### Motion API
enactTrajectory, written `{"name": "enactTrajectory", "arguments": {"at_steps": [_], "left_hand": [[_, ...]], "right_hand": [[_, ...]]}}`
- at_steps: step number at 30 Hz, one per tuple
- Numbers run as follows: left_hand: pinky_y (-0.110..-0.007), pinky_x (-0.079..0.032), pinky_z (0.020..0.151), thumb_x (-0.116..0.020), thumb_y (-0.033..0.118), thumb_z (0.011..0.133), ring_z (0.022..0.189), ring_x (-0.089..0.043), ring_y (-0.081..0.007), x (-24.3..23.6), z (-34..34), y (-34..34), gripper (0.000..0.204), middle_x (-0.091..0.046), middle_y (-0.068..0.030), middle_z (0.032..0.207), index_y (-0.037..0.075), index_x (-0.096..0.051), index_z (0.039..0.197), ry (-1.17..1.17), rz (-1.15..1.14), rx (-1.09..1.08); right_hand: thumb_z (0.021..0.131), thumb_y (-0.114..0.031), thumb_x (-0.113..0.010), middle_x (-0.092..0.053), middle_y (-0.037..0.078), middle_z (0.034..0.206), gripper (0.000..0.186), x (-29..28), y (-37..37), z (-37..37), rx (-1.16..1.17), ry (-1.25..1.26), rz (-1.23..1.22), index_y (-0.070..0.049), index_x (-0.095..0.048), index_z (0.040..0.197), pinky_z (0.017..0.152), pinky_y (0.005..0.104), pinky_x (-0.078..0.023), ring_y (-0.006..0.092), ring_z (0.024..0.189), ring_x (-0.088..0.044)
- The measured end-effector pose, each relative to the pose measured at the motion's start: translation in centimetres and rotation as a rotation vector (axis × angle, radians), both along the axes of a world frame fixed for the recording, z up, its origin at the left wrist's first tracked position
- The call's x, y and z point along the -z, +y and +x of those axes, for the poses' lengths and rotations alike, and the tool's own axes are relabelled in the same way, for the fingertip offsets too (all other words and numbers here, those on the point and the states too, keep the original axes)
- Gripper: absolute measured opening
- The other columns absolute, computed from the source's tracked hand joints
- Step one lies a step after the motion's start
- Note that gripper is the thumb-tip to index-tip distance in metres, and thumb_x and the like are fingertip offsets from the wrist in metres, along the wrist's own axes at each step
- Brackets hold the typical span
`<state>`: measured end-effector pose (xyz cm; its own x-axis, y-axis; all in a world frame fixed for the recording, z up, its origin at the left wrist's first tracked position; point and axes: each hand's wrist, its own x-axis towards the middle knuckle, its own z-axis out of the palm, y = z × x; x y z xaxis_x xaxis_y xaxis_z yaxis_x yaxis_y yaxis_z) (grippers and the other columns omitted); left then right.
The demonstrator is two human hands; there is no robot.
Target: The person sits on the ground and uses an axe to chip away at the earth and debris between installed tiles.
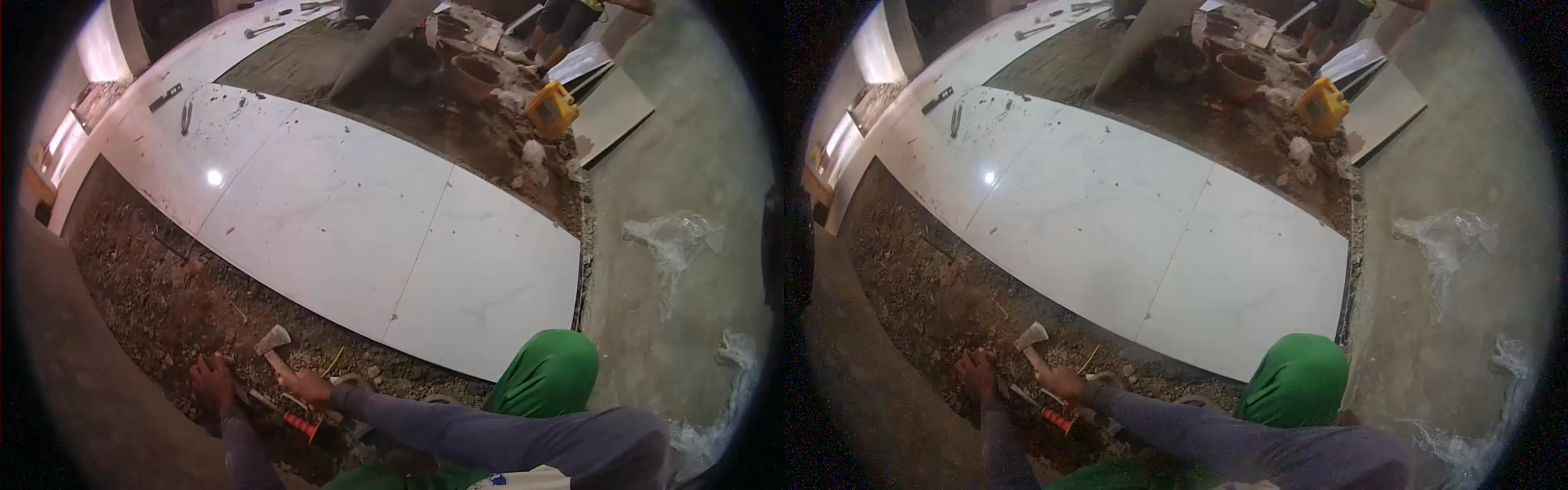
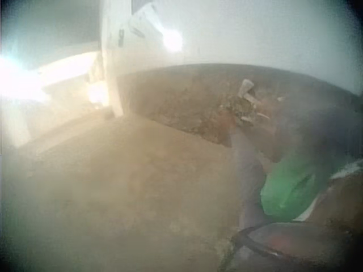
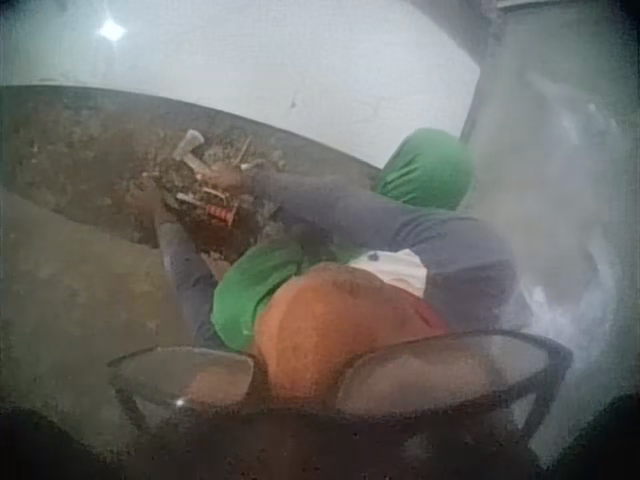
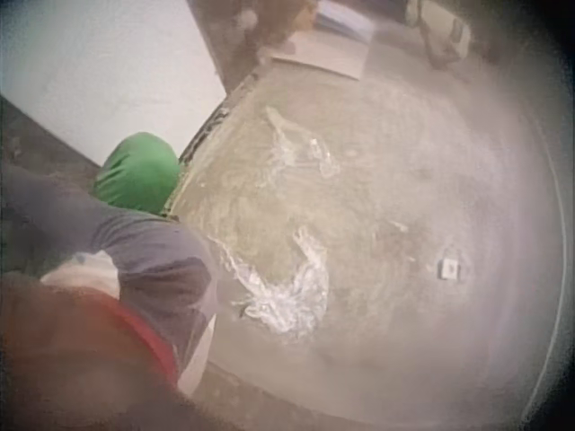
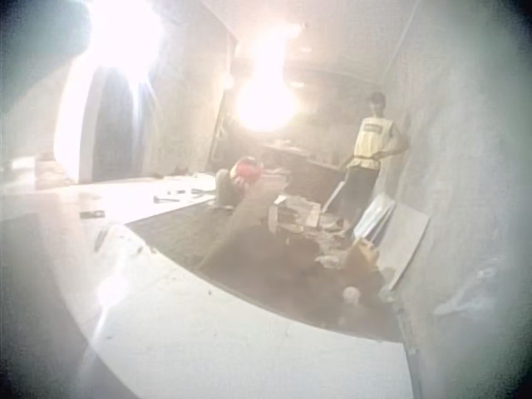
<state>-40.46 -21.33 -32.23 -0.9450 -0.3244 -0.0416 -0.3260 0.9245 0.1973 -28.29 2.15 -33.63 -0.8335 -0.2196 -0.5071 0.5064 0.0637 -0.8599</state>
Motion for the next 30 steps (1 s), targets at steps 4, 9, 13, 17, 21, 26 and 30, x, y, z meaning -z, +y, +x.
{"name": "enactTrajectory", "arguments": {"at_steps": [4, 9, 13, 17, 21, 26, 30], "left_hand": [[-0.052, -0.045, 0.096, -0.051, 0.052, 0.100, 0.119, -0.050, -0.0383, 0.5, -1.0, -1.0, 0.060, -0.046, -0.0143, 0.135, 0.010, -0.053, 0.142, 0.038, -0.041, 0.064], [-0.054, -0.045, 0.097, -0.049, 0.046, 0.102, 0.121, -0.049, -0.0360, -0.7, -0.1, 3.4, 0.047, -0.042, -0.0126, 0.139, 0.020, -0.056, 0.140, -0.023, -0.020, -0.090], [-0.055, -0.044, 0.097, -0.049, 0.044, 0.102, 0.122, -0.048, -0.0366, 1.6, 0.2, 2.2, 0.041, -0.040, -0.0120, 0.141, 0.024, -0.059, 0.137, 0.152, -0.083, -0.006], [-0.054, -0.044, 0.095, -0.054, 0.045, 0.098, 0.116, -0.050, -0.0365, 1.1, 1.3, 1.7, 0.038, -0.044, -0.0115, 0.136, 0.019, -0.063, 0.125, 0.209, -0.099, -0.009], [-0.054, -0.044, 0.092, -0.059, 0.048, 0.095, 0.112, -0.051, -0.0370, -2.1, 1.4, 4.9, 0.039, -0.048, -0.0109, 0.127, 0.013, -0.062, 0.111, 0.106, 0.021, -0.004], [-0.053, -0.045, 0.089, -0.064, 0.044, 0.093, 0.108, -0.054, -0.0370, -1.0, 2.3, 1.5, 0.036, -0.050, -0.0103, 0.123, 0.012, -0.059, 0.108, 0.252, -0.054, -0.055], [-0.049, -0.049, 0.083, -0.071, 0.028, 0.088, 0.102, -0.058, -0.0344, -0.8, 1.9, 2.4, 0.026, -0.053, -0.0103, 0.116, 0.012, -0.057, 0.103, 0.324, -0.052, -0.023]], "right_hand": [[0.100, -0.062, -0.046, -0.042, 0.007, 0.054, 0.061, 0.4, 0.0, -0.7, -0.062, -0.021, -0.032, -0.002, -0.055, 0.090, 0.044, 0.0426, -0.030, 0.0183, 0.045, -0.038], [0.098, -0.055, -0.052, -0.054, 0.014, 0.063, 0.059, 1.2, 0.1, -0.4, 0.031, -0.048, 0.075, 0.000, -0.062, 0.079, 0.051, 0.0492, -0.043, 0.0289, 0.052, -0.055], [0.095, -0.050, -0.052, -0.066, 0.022, 0.075, 0.054, -1.9, -0.5, -1.0, -0.290, 0.140, 0.314, 0.002, -0.066, 0.090, 0.073, 0.0485, -0.052, 0.0380, 0.077, -0.068], [0.083, -0.035, -0.062, -0.069, 0.023, 0.081, 0.039, -7.6, 1.3, -2.7, -0.470, 0.322, 0.575, 0.002, -0.069, 0.093, 0.065, 0.0528, -0.053, 0.0408, 0.070, -0.067], [0.077, -0.026, -0.064, -0.070, 0.021, 0.081, 0.030, -13.0, 9.3, -6.9, -0.718, 0.524, 0.780, 0.000, -0.072, 0.091, 0.068, 0.0497, -0.057, 0.0404, 0.076, -0.070], [0.081, -0.028, -0.067, -0.069, 0.022, 0.072, 0.029, -20.3, 17.8, -8.8, -0.848, 0.565, 0.998, 0.000, -0.070, 0.077, 0.067, 0.0503, -0.055, 0.0417, 0.072, -0.069], [0.094, -0.031, -0.061, -0.066, 0.022, 0.071, 0.034, -29.2, 25.7, -4.3, -0.711, 0.542, 1.021, 0.002, -0.066, 0.090, 0.068, 0.0500, -0.054, 0.0425, 0.071, -0.067]]}}
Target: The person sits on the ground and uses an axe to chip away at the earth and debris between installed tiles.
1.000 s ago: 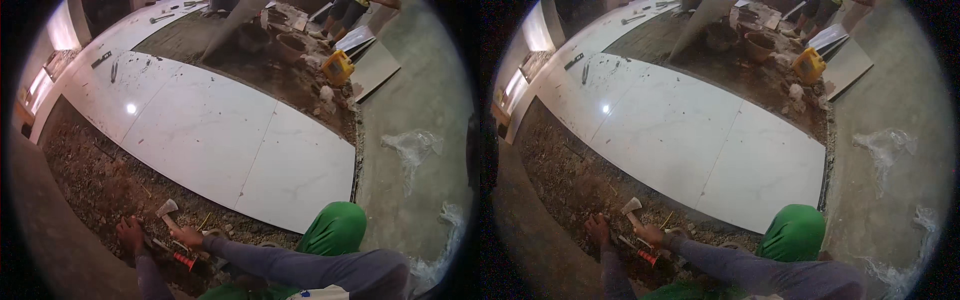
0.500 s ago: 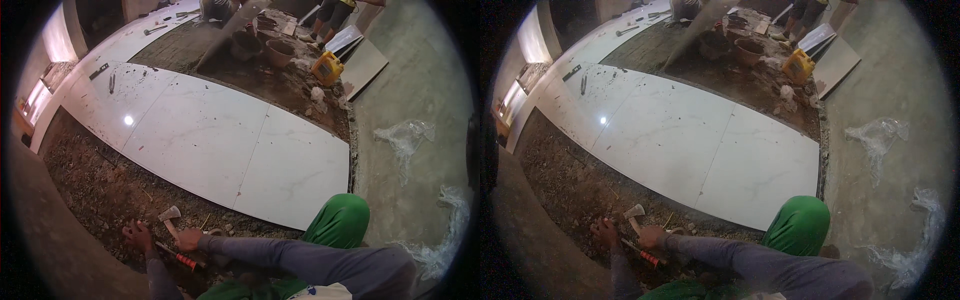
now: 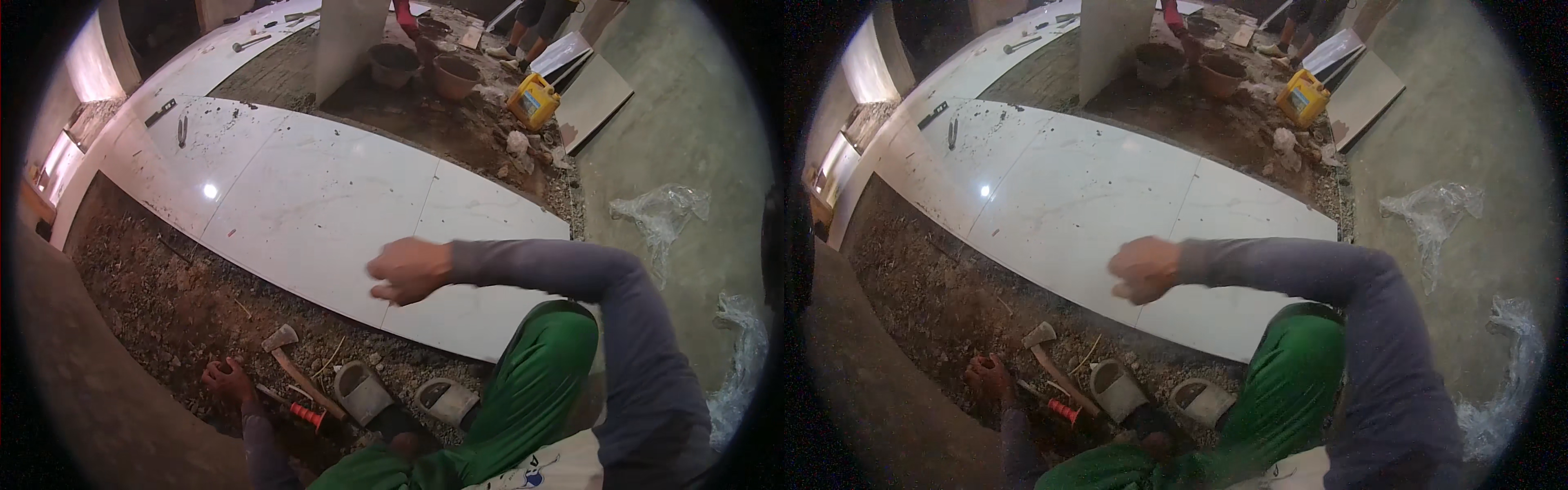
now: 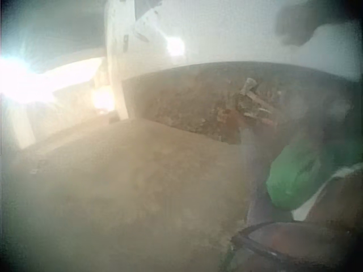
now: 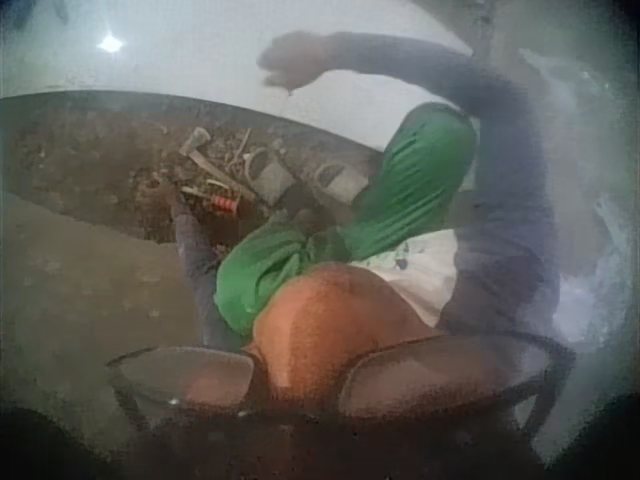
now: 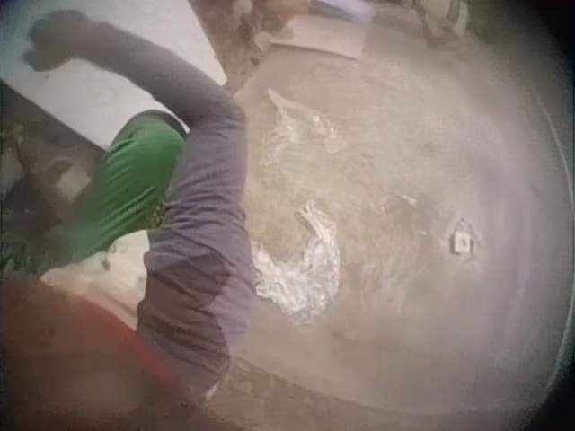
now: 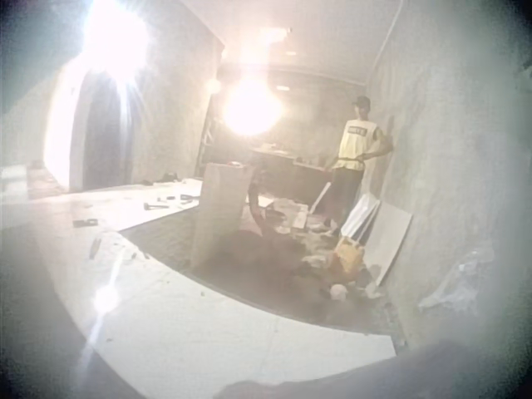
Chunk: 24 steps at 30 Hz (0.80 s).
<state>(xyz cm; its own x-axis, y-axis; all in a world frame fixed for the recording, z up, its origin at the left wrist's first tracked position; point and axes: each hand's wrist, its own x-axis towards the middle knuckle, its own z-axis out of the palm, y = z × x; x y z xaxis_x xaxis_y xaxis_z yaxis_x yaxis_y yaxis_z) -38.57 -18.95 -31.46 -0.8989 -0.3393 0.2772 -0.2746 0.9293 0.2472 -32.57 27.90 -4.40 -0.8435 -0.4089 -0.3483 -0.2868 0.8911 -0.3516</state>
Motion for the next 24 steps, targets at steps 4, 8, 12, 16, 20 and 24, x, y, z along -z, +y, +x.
{"name": "enactTrajectory", "arguments": {"at_steps": [4, 8, 12, 16, 20, 24], "left_hand": [[-0.049, -0.050, 0.080, -0.070, 0.018, 0.086, 0.101, -0.060, -0.0334, 1.4, -0.2, -0.8, 0.021, -0.054, -0.0115, 0.113, 0.012, -0.056, 0.100, 0.212, -0.068, 0.123], [-0.049, -0.050, 0.083, -0.068, 0.016, 0.087, 0.104, -0.059, -0.0339, 0.2, 0.6, 0.8, 0.021, -0.053, -0.0134, 0.116, 0.011, -0.056, 0.104, 0.049, 0.110, 0.020], [-0.049, -0.049, 0.088, -0.068, 0.023, 0.089, 0.111, -0.056, -0.0357, 2.2, 0.5, -1.2, 0.031, -0.051, -0.0152, 0.120, 0.009, -0.057, 0.114, 0.152, 0.051, 0.054], [-0.051, -0.048, 0.089, -0.068, 0.027, 0.091, 0.116, -0.053, -0.0366, 3.5, 1.3, 1.5, 0.034, -0.050, -0.0166, 0.121, 0.009, -0.057, 0.118, 0.056, -0.033, 0.060], [-0.050, -0.048, 0.088, -0.068, 0.024, 0.089, 0.107, -0.058, -0.0388, 4.7, 1.3, -3.1, 0.031, -0.051, -0.0180, 0.119, 0.007, -0.057, 0.112, 0.217, -0.124, 0.146], [-0.050, -0.049, 0.082, -0.070, 0.022, 0.085, 0.098, -0.061, -0.0378, 2.7, 1.2, 1.4, 0.030, -0.055, -0.0178, 0.110, 0.008, -0.055, 0.106, -0.060, 0.123, 0.102]], "right_hand": [[0.094, -0.038, -0.059, -0.065, 0.022, 0.072, 0.043, -2.5, 6.1, 6.0, 0.379, -0.053, -0.111, 0.003, -0.066, 0.084, 0.070, 0.0503, -0.051, 0.0392, 0.071, -0.065], [0.096, -0.037, -0.063, -0.065, 0.014, 0.070, 0.042, 2.4, 10.6, 13.6, 0.741, -0.215, -0.231, 0.005, -0.067, 0.090, 0.060, 0.0406, -0.053, 0.0260, 0.064, -0.066], [0.098, -0.038, -0.063, -0.063, 0.005, 0.070, 0.042, 4.7, 9.2, 18.2, 1.161, -0.454, -0.685, 0.004, -0.065, 0.095, 0.052, 0.0292, -0.052, 0.0131, 0.060, -0.065], [0.098, -0.038, -0.062, -0.063, 0.006, 0.070, 0.042, 5.7, 10.5, 20.4, 1.293, -0.338, -0.745, 0.004, -0.065, 0.099, 0.054, 0.0289, -0.053, 0.0141, 0.060, -0.065], [0.098, -0.038, -0.062, -0.064, 0.006, 0.070, 0.042, 6.0, 9.0, 18.6, 1.264, -0.306, -0.794, 0.004, -0.065, 0.098, 0.054, 0.0280, -0.053, 0.0135, 0.060, -0.065], [0.097, -0.037, -0.066, -0.064, 0.005, 0.069, 0.036, 4.8, 10.3, 20.7, 1.316, -0.304, -0.724, -0.001, -0.064, 0.091, 0.054, 0.0289, -0.054, 0.0134, 0.060, -0.065]]}}
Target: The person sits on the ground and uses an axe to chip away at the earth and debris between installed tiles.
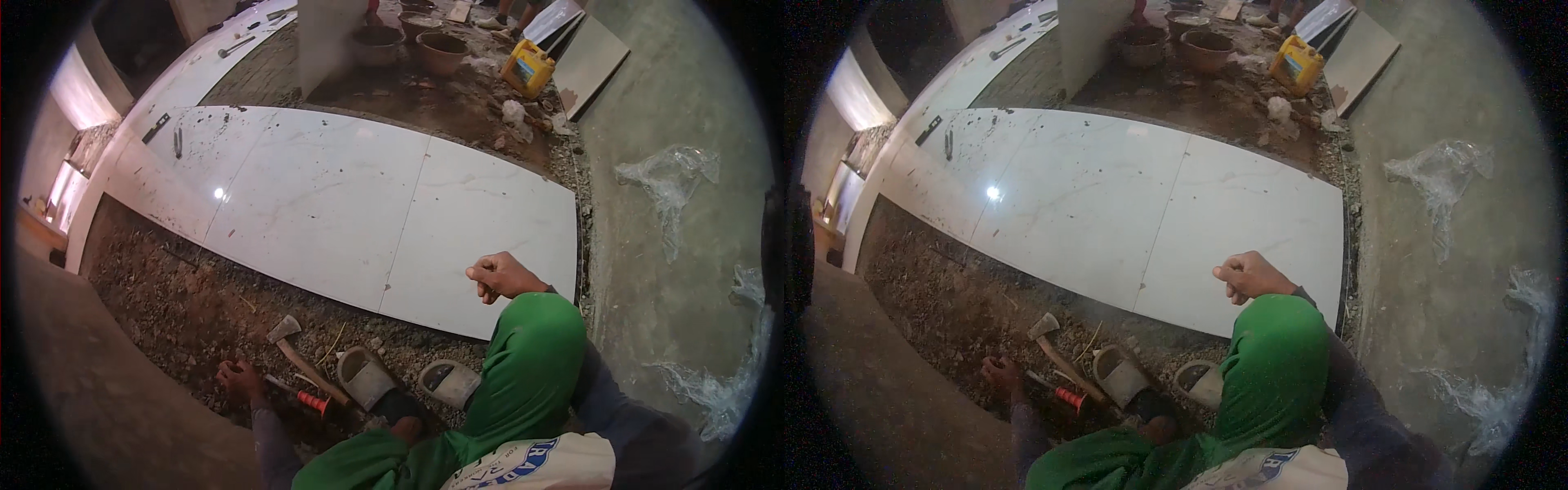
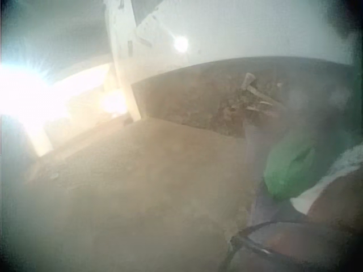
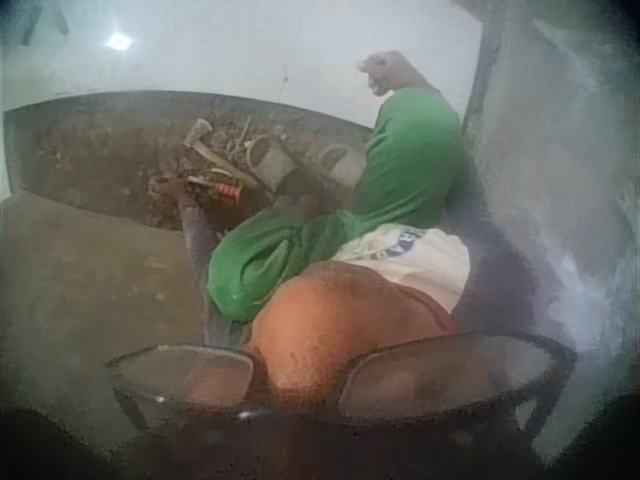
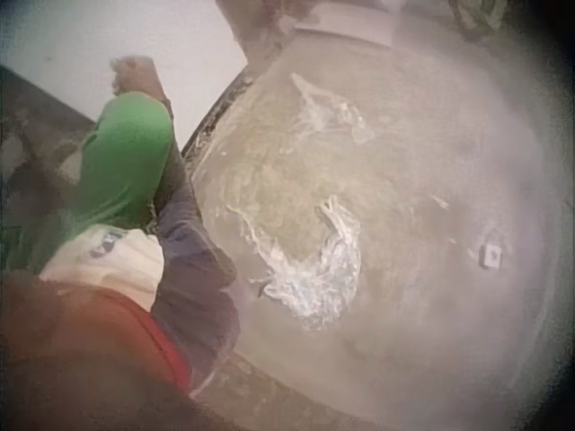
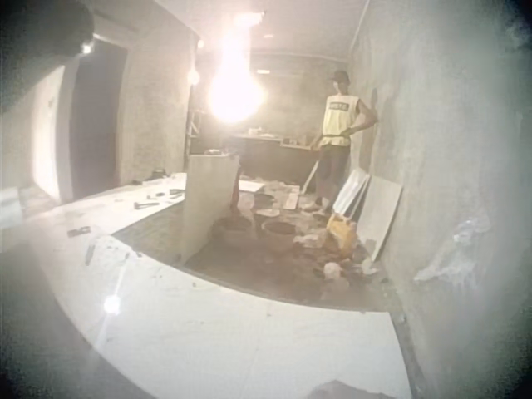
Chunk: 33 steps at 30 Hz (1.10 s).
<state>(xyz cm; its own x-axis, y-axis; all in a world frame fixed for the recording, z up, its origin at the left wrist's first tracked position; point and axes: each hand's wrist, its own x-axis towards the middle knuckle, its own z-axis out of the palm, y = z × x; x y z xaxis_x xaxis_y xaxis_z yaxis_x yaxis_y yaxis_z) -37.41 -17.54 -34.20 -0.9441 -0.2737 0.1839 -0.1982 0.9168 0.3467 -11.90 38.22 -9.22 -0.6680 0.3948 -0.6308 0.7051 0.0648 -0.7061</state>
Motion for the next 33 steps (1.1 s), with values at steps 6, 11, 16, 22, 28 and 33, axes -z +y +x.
{"name": "enactTrajectory", "arguments": {"at_steps": [6, 11, 16, 22, 28, 33], "left_hand": [[-0.048, -0.047, 0.069, -0.064, 0.025, 0.092, 0.088, -0.060, -0.0286, 1.2, -5.2, -14.5, 0.018, -0.059, -0.0122, 0.094, 0.010, -0.056, 0.097, 0.353, 0.957, -0.307], [-0.040, -0.048, 0.059, -0.060, 0.026, 0.093, 0.067, -0.058, -0.0213, -13.4, -5.3, -2.4, 0.017, -0.061, -0.0057, 0.085, 0.010, -0.056, 0.088, -0.191, 1.589, -0.304], [-0.036, -0.048, 0.051, -0.061, 0.026, 0.091, 0.056, -0.055, -0.0201, -19.9, -4.9, 9.9, 0.019, -0.061, -0.0045, 0.074, 0.010, -0.058, 0.080, -0.492, 1.458, 0.111], [-0.032, -0.047, 0.049, -0.057, 0.032, 0.093, 0.065, -0.058, -0.0198, -17.2, -2.7, 27.3, 0.017, -0.058, -0.0013, 0.077, 0.017, -0.059, 0.084, -0.985, 1.444, 0.447], [-0.033, -0.054, 0.078, -0.063, 0.032, 0.095, 0.093, -0.059, -0.0159, -24.5, -2.2, 59.8, 0.031, -0.061, -0.0066, 0.109, 0.008, -0.059, 0.114, -0.822, 1.797, 0.599], [-0.043, -0.051, 0.089, -0.070, 0.040, 0.084, 0.103, -0.060, -0.0328, -27.6, -4.0, 70.2, 0.054, -0.062, -0.0204, 0.114, 0.003, -0.060, 0.121, -0.282, 1.218, 1.391]], "right_hand": [[0.098, -0.036, -0.065, -0.064, 0.005, 0.070, 0.036, 2.1, -0.8, -1.8, 0.052, 0.103, -0.063, 0.000, -0.063, 0.093, 0.054, 0.0293, -0.054, 0.0135, 0.059, -0.064], [0.098, -0.036, -0.065, -0.063, 0.007, 0.068, 0.037, 6.2, 0.5, -0.2, 0.162, 0.118, -0.066, 0.000, -0.062, 0.089, 0.052, 0.0301, -0.052, 0.0143, 0.058, -0.063], [0.097, -0.034, -0.066, -0.061, 0.011, 0.065, 0.038, 17.0, 0.5, 4.2, 0.406, 0.240, -0.102, 0.002, -0.062, 0.084, 0.048, 0.0355, -0.048, 0.0153, 0.056, -0.061], [0.098, -0.034, -0.065, -0.064, 0.011, 0.067, 0.038, 19.2, -4.6, 6.1, 0.385, 0.176, -0.297, 0.003, -0.064, 0.087, 0.052, 0.0367, -0.050, 0.0152, 0.058, -0.062], [0.098, -0.031, -0.064, -0.065, 0.008, 0.071, 0.033, 18.8, -4.3, 6.5, 0.235, 0.148, -0.406, 0.001, -0.067, 0.093, 0.057, 0.0344, -0.053, 0.0152, 0.061, -0.064], [0.099, -0.031, -0.061, -0.056, 0.004, 0.065, 0.033, 19.0, -2.2, 5.3, 0.254, 0.112, -0.222, -0.001, -0.061, 0.086, 0.055, 0.0300, -0.052, 0.0129, 0.059, -0.059]]}}
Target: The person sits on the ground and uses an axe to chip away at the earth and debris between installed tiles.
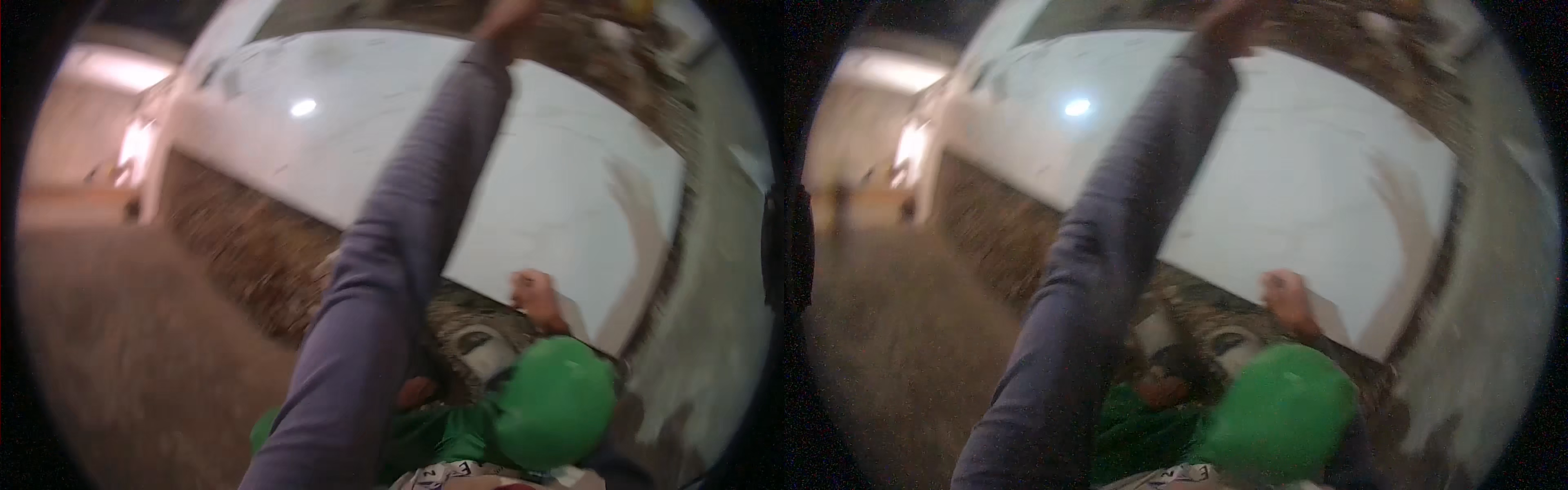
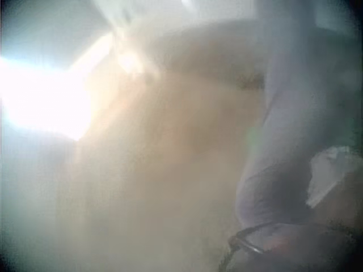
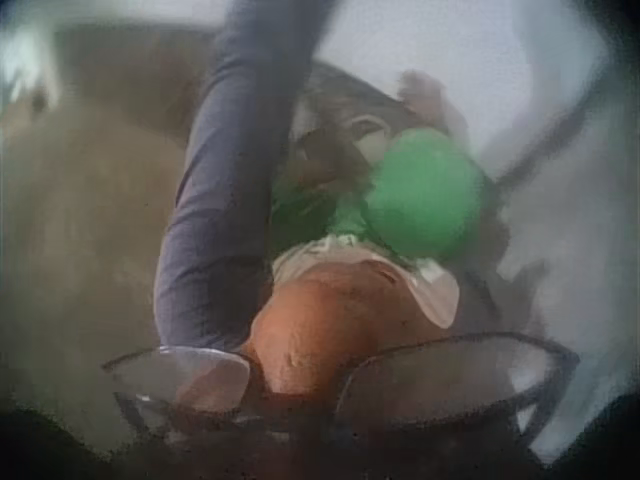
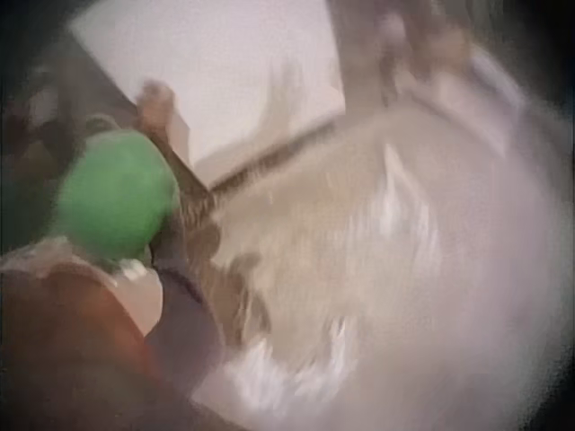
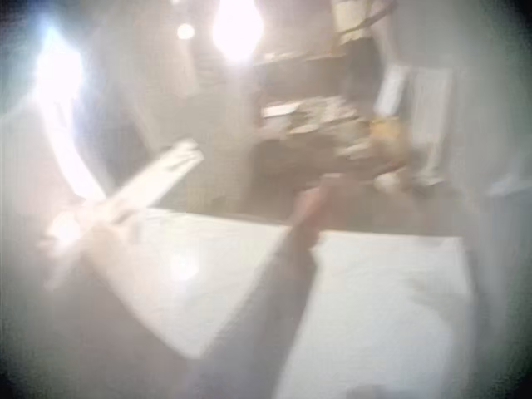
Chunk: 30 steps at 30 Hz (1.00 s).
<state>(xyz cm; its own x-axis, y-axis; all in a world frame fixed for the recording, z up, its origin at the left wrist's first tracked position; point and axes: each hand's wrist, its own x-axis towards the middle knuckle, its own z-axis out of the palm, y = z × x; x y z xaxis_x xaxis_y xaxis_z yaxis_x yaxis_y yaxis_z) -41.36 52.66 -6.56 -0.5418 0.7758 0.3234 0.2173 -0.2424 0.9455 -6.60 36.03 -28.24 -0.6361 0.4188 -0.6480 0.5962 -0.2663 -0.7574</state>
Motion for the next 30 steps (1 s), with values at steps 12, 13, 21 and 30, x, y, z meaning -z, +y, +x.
{"name": "enactTrajectory", "arguments": {"at_steps": [12, 13, 21, 30], "left_hand": [[-0.052, -0.050, 0.062, -0.067, 0.032, 0.085, 0.065, -0.063, -0.0406, 13.1, -2.9, -53.3, 0.036, -0.065, -0.0245, 0.075, -0.001, -0.068, 0.070, 0.859, -1.388, -0.052], [-0.051, -0.048, 0.060, -0.067, 0.038, 0.087, 0.065, -0.063, -0.0389, 12.4, -1.2, -56.4, 0.041, -0.065, -0.0228, 0.073, 0.000, -0.070, 0.072, 0.634, -1.499, -0.254], [-0.048, -0.050, 0.068, -0.069, 0.060, 0.084, 0.077, -0.067, -0.0350, 21.7, 13.9, -59.6, 0.061, -0.069, -0.0202, 0.085, -0.001, -0.069, 0.094, -0.131, -1.608, -0.736], [-0.036, -0.053, 0.079, -0.062, 0.037, 0.100, 0.089, -0.065, -0.0225, 12.3, 18.6, -47.4, 0.042, -0.069, -0.0113, 0.101, 0.000, -0.063, 0.119, -0.445, -0.912, -0.444]], "right_hand": [[0.100, -0.023, -0.058, -0.055, 0.006, 0.063, 0.027, 1.8, 5.1, -6.5, -0.178, 0.199, 0.563, 0.001, -0.063, 0.090, 0.053, 0.0326, -0.043, 0.0122, 0.056, -0.052], [0.101, -0.022, -0.057, -0.056, 0.009, 0.063, 0.025, 1.2, 5.6, -7.3, -0.170, 0.198, 0.699, 0.000, -0.063, 0.090, 0.053, 0.0351, -0.043, 0.0156, 0.055, -0.054], [0.099, -0.022, -0.058, -0.064, 0.012, 0.071, 0.019, 4.2, 8.9, -9.6, -0.108, 0.126, 1.194, -0.008, -0.057, 0.087, 0.054, 0.0452, -0.048, 0.0337, 0.062, -0.064], [0.095, -0.026, -0.062, -0.068, 0.008, 0.072, 0.018, 3.9, 8.3, -10.3, -0.157, 0.086, 1.304, -0.011, -0.061, 0.085, 0.057, 0.0419, -0.052, 0.0308, 0.064, -0.067]]}}
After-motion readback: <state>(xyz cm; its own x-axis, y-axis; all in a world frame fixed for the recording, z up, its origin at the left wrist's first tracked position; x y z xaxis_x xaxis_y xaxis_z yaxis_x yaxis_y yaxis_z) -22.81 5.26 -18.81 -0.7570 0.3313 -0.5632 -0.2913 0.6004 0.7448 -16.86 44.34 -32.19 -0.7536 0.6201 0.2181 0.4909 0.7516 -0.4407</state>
